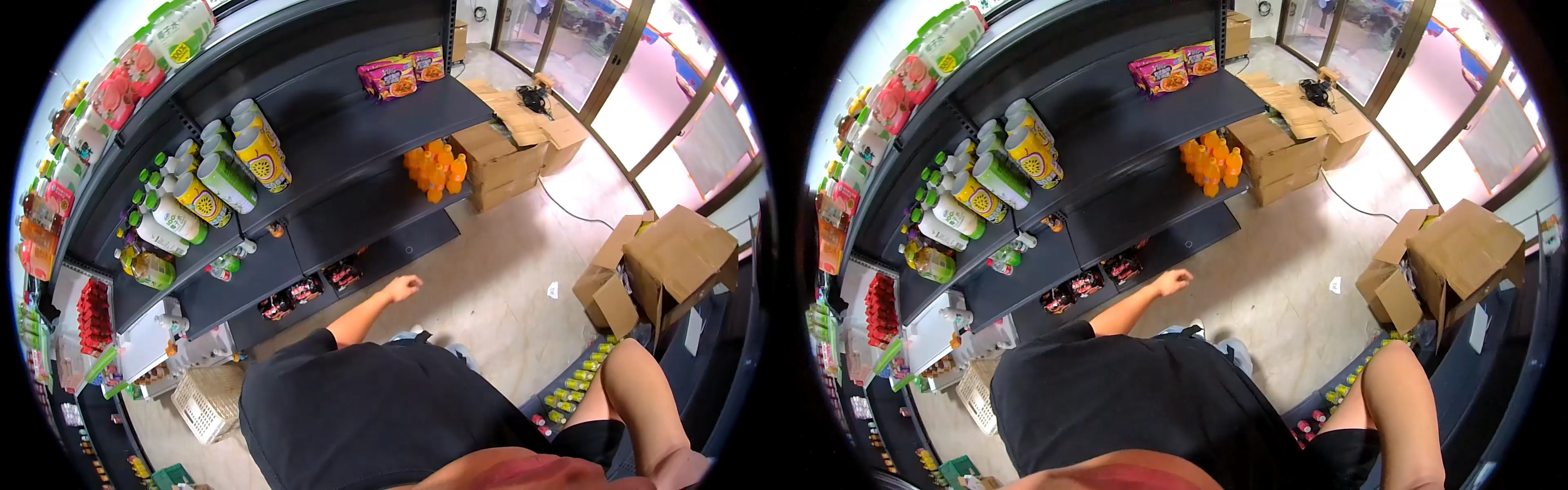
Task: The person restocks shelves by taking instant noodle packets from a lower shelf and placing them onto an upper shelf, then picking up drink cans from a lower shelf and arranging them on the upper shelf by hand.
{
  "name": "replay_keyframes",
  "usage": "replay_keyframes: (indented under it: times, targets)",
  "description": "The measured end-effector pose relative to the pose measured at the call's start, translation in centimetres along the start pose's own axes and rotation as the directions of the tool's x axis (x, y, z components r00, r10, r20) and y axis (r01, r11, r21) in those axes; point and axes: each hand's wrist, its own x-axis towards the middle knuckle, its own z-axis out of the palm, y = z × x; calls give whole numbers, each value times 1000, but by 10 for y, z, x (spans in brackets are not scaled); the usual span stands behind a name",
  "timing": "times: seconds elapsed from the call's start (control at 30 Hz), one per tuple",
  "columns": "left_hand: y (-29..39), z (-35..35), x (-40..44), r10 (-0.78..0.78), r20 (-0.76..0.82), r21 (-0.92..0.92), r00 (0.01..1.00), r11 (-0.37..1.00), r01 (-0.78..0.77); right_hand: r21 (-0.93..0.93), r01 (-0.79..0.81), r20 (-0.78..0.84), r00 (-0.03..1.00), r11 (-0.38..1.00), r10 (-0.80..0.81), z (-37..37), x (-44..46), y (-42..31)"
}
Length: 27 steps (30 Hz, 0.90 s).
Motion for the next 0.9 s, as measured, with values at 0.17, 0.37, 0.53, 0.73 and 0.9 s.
replay_keyframes:
  times: [0.17, 0.37, 0.53, 0.73, 0.9]
  targets:
    - [99, -58, 60, 222, -241, -120, 945, 959, -256, -210, -49, -134, 991, 976, 20, 33, -76, 73]
    - [236, -191, 120, 328, -613, -168, 719, 835, -524, 203, -450, -579, 661, 869, 478, 42, -242, 149]
    - [240, -312, 241, 300, -901, 49, 314, 789, -613, 409, -911, -404, -231, -51, 885, 179, -434, 212]
    - [186, -382, 341, -4, -997, 2, -71, 996, -95, 408, -852, 190, -271, -327, 944, 357, -598, 164]
    - [225, -374, 338, -97, -991, -104, -91, 991, 81, 379, -891, 555, 1, -252, 832, 388, -570, 234]
